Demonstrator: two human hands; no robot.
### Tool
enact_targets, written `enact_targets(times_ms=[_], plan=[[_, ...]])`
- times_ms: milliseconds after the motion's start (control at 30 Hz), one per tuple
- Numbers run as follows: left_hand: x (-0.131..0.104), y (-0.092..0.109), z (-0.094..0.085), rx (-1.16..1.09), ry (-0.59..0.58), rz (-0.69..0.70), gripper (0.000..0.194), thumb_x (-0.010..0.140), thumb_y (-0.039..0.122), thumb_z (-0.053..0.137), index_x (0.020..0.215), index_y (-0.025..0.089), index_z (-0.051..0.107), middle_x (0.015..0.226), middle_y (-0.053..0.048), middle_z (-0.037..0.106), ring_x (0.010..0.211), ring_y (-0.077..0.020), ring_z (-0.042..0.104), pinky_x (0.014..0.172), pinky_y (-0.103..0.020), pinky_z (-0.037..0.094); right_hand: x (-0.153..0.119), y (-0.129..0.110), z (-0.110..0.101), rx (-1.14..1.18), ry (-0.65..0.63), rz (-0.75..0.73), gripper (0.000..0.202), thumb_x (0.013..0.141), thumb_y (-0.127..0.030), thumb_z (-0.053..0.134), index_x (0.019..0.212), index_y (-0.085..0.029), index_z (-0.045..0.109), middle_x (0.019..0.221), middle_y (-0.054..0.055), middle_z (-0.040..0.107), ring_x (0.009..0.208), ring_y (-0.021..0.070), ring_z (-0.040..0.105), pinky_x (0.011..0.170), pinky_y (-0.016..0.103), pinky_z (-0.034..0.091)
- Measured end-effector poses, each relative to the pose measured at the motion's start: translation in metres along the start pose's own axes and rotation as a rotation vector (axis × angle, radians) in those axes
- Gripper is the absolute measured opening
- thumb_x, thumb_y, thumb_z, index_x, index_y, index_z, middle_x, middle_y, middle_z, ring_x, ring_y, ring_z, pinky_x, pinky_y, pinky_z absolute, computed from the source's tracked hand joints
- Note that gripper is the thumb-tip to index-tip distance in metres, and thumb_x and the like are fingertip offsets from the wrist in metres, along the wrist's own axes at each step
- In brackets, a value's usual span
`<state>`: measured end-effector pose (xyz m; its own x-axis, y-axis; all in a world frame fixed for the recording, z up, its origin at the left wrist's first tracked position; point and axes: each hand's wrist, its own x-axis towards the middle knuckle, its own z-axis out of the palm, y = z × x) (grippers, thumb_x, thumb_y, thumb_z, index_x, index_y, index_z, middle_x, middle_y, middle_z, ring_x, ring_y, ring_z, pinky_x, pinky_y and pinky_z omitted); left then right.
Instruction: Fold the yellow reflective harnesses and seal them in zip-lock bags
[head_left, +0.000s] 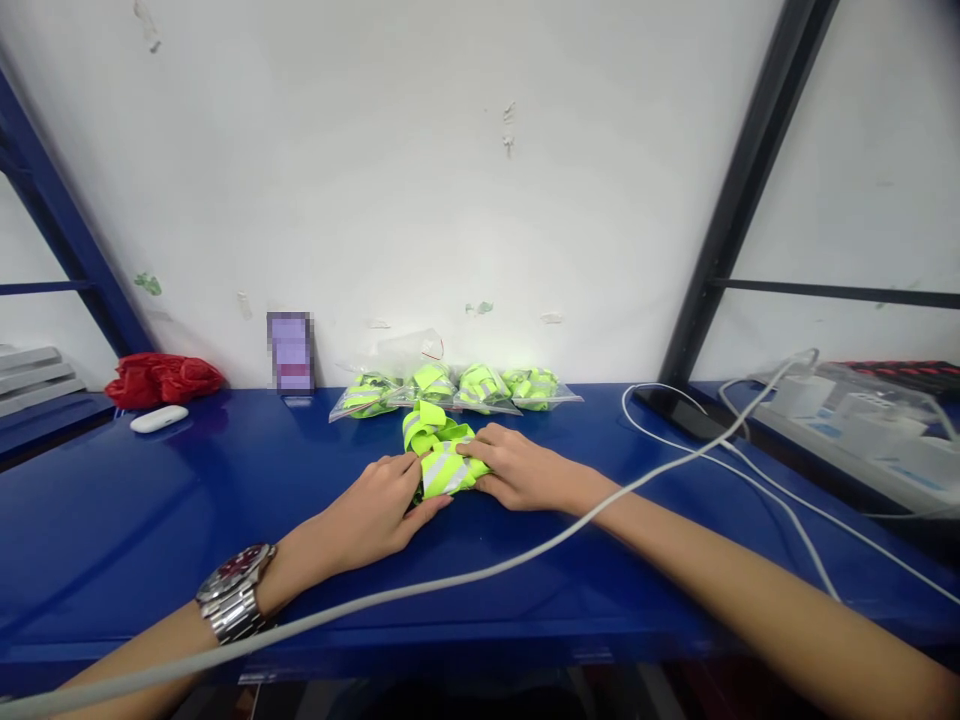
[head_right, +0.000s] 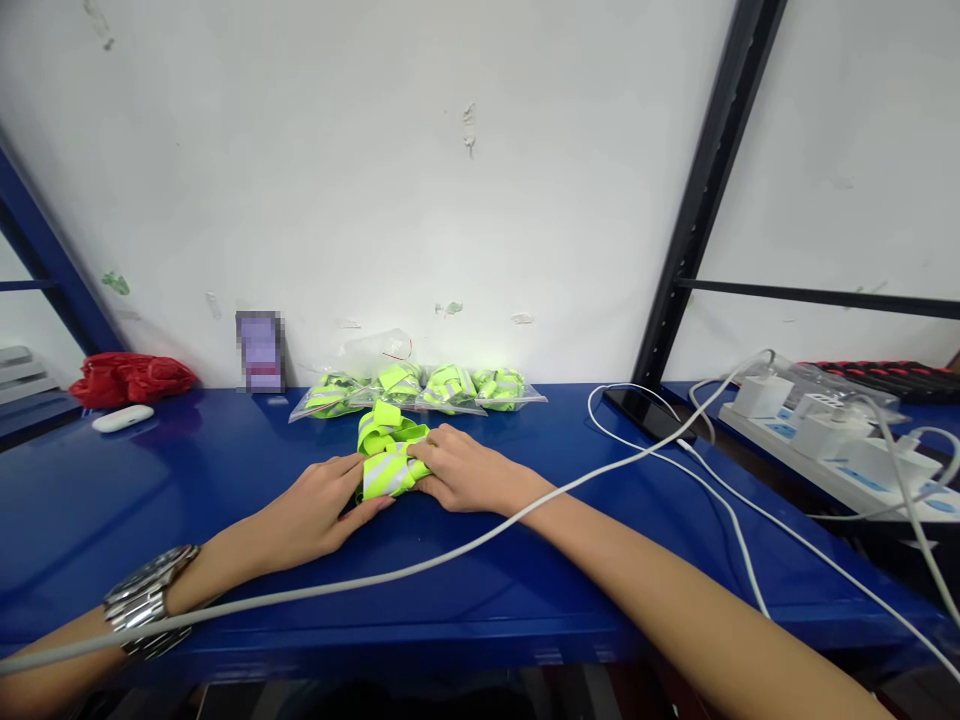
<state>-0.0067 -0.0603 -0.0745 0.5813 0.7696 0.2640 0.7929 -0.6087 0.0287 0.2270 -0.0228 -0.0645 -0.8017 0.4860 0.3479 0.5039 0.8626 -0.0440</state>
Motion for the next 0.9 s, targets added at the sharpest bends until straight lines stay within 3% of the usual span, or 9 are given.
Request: enact_targets(times_ms=[100, 233, 367, 467, 533, 633, 800, 900], plan=[[0.001, 0.002, -0.001, -0.065, 0.014, -0.016, 0.046, 0.097, 0.051, 0.029, 0.089, 0.014, 0.056, 0.087, -0.010, 0.061, 0.076, -0.0225, 0.057, 0.068, -0.033, 0.040, 0.001, -0.003, -0.009, 0.149, -0.023, 0.047, 0.022, 0.094, -0.030, 0.046, 0.095, -0.015, 0.062, 0.084, 0.006, 0.061, 0.078, 0.0177, 0.055, 0.074, 0.030, 0.041], [0.006, 0.006, -0.004, -0.218, 0.003, -0.064, 0.047, 0.099, 0.048, 0.024, 0.077, 0.017, 0.052, 0.074, -0.005, 0.059, 0.065, -0.0179, 0.051, 0.062, -0.030, 0.035, 0.002, -0.007, -0.020, 0.418, -0.068, 0.186, 0.041, 0.093, -0.043, 0.045, 0.063, -0.016, 0.052, 0.056, -0.004, 0.044, 0.051, 0.0088, 0.039, 0.052, 0.023, 0.031], [0.017, 0.005, -0.003, -0.449, -0.017, -0.149, 0.046, 0.097, 0.050, 0.024, 0.073, 0.018, 0.047, 0.066, 0.000, 0.054, 0.058, -0.0145, 0.046, 0.057, -0.027, 0.033, 0.004, 0.000, -0.015, 0.692, -0.162, 0.353, 0.044, 0.086, -0.054, 0.051, 0.063, -0.017, 0.050, 0.052, -0.003, 0.046, 0.044, 0.0085, 0.042, 0.042, 0.021, 0.032], [0.027, -0.002, 0.002, -0.478, 0.015, -0.204, 0.042, 0.094, 0.050, 0.026, 0.072, 0.019, 0.044, 0.066, 0.001, 0.052, 0.061, -0.0156, 0.049, 0.057, -0.027, 0.035, 0.010, 0.007, -0.006, 0.815, -0.267, 0.515, 0.043, 0.088, -0.056, 0.046, 0.071, -0.017, 0.051, 0.051, -0.003, 0.050, 0.036, 0.0102, 0.046, 0.036, 0.022, 0.034], [0.031, -0.007, 0.005, -0.449, 0.042, -0.252, 0.038, 0.093, 0.052, 0.031, 0.073, 0.020, 0.040, 0.060, 0.003, 0.048, 0.057, -0.0161, 0.049, 0.053, -0.026, 0.034, 0.012, 0.009, -0.003, 0.730, -0.253, 0.593, 0.045, 0.089, -0.057, 0.042, 0.072, -0.016, 0.050, 0.053, -0.001, 0.052, 0.037, 0.0116, 0.049, 0.038, 0.023, 0.035], [0.034, -0.012, 0.006, -0.512, 0.019, -0.311, 0.036, 0.091, 0.057, 0.036, 0.082, 0.022, 0.036, 0.053, 0.007, 0.045, 0.045, -0.0161, 0.051, 0.045, -0.024, 0.033, 0.013, 0.001, -0.003, 0.397, -0.130, 0.592, 0.045, 0.093, -0.055, 0.034, 0.078, -0.016, 0.051, 0.069, 0.006, 0.059, 0.056, 0.0179, 0.059, 0.050, 0.026, 0.040], [0.035, -0.011, 0.002, -0.554, -0.024, -0.249, 0.036, 0.092, 0.057, 0.035, 0.081, 0.023, 0.035, 0.050, 0.008, 0.049, 0.039, -0.0156, 0.056, 0.040, -0.021, 0.032, 0.009, -0.021, -0.004, -0.008, 0.033, 0.657, 0.038, 0.097, -0.044, 0.029, 0.111, -0.014, 0.047, 0.083, 0.013, 0.061, 0.083, 0.0281, 0.059, 0.065, 0.033, 0.042], [0.036, -0.010, -0.001, -0.513, -0.037, -0.263, 0.037, 0.092, 0.057, 0.036, 0.080, 0.022, 0.037, 0.043, 0.009, 0.046, 0.033, -0.0146, 0.052, 0.038, -0.021, 0.030, 0.006, -0.022, -0.001, -0.161, 0.199, 0.505, 0.030, 0.098, -0.035, 0.032, 0.111, -0.014, 0.049, 0.098, 0.016, 0.057, 0.095, 0.0277, 0.053, 0.073, 0.035, 0.043]])
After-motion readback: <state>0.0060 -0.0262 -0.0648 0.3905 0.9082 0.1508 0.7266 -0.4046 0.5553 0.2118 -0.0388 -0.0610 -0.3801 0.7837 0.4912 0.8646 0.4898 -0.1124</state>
